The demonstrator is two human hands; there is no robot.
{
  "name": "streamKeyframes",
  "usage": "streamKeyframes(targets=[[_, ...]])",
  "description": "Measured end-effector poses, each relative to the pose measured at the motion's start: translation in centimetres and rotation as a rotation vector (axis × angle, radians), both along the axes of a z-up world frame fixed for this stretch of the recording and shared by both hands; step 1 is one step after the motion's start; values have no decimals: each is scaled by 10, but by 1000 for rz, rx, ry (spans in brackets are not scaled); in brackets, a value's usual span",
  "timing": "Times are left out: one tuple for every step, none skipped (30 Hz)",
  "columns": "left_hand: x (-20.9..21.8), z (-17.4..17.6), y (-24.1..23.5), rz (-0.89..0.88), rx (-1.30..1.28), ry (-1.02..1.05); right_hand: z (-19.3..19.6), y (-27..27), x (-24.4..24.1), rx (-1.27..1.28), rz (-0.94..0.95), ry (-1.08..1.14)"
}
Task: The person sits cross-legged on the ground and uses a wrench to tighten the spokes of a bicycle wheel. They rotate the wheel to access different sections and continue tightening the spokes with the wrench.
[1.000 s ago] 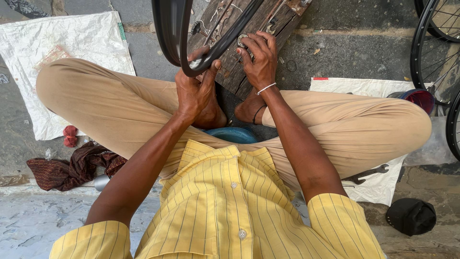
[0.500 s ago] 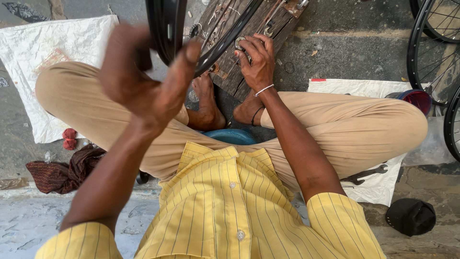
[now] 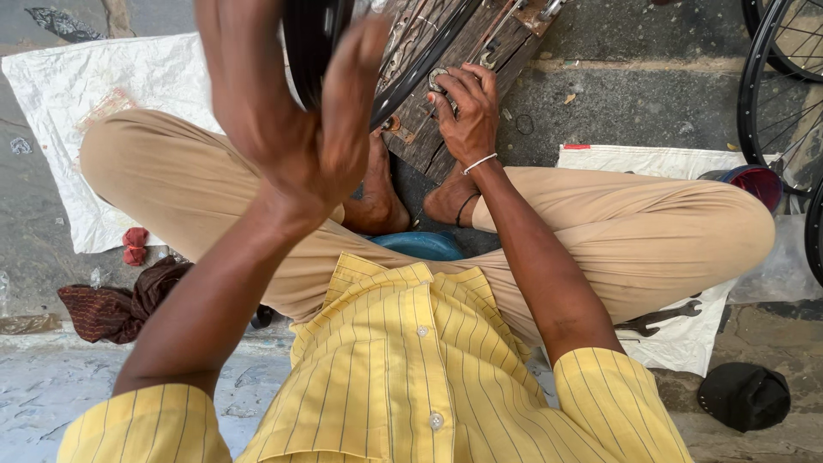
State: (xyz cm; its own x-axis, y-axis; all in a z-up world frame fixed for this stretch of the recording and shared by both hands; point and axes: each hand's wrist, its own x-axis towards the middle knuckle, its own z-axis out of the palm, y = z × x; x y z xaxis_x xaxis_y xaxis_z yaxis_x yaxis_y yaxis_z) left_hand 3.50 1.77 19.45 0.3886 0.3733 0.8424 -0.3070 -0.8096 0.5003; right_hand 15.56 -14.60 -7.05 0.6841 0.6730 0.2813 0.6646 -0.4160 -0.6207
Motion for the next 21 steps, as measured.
streamKeyframes(targets=[[-8,-17,-10,11,-62,38,1,-1,0,2,-4,2],[-20,-34,-19,22,-134,121,1,-1,0,9,1,9],[-32,-51,-26,26,-209,201,2,-1,0,14,1,13],[-45,-68,-31,-5,-275,304,3,-2,0,19,0,17],[-56,-84,-35,-35,-341,409,3,-2,0,20,-10,21],[-60,-101,-36,-41,-367,454,3,-2,0,20,-21,26],[-64,-114,-38,-40,-393,500,4,-2,-1,22,-24,33],[-67,-125,-39,-40,-420,546,4,-2,-3,17,-19,21],[-67,-133,-38,-35,-461,570,5,-1,-2,14,-13,7],[-66,-138,-38,-30,-502,593,6,0,-2,11,-6,-8],[-65,-142,-39,-27,-545,617,6,0,-2,11,-4,-4],[-63,-144,-39,-12,-602,646,7,0,-2,10,-2,0],[-62,-144,-39,1,-659,676,6,-1,-2,10,-2,5],[-61,-142,-39,12,-717,706,6,-1,-2,15,-1,9],[-62,-140,-38,30,-612,665,6,-2,-2,20,-3,13],[-62,-136,-36,46,-508,623,6,-3,-1,25,-5,17],[-63,-131,-33,60,-403,582,5,-3,0,25,-7,24],[-63,-125,-30,58,-387,534,6,-3,1,25,-9,32],[-65,-118,-25,62,-372,489,6,-2,-1,25,-6,43],[-68,-110,-23,66,-356,444,8,0,-4,24,-17,29],[-69,-101,-23,37,-353,355,12,0,-5,22,-26,13]])
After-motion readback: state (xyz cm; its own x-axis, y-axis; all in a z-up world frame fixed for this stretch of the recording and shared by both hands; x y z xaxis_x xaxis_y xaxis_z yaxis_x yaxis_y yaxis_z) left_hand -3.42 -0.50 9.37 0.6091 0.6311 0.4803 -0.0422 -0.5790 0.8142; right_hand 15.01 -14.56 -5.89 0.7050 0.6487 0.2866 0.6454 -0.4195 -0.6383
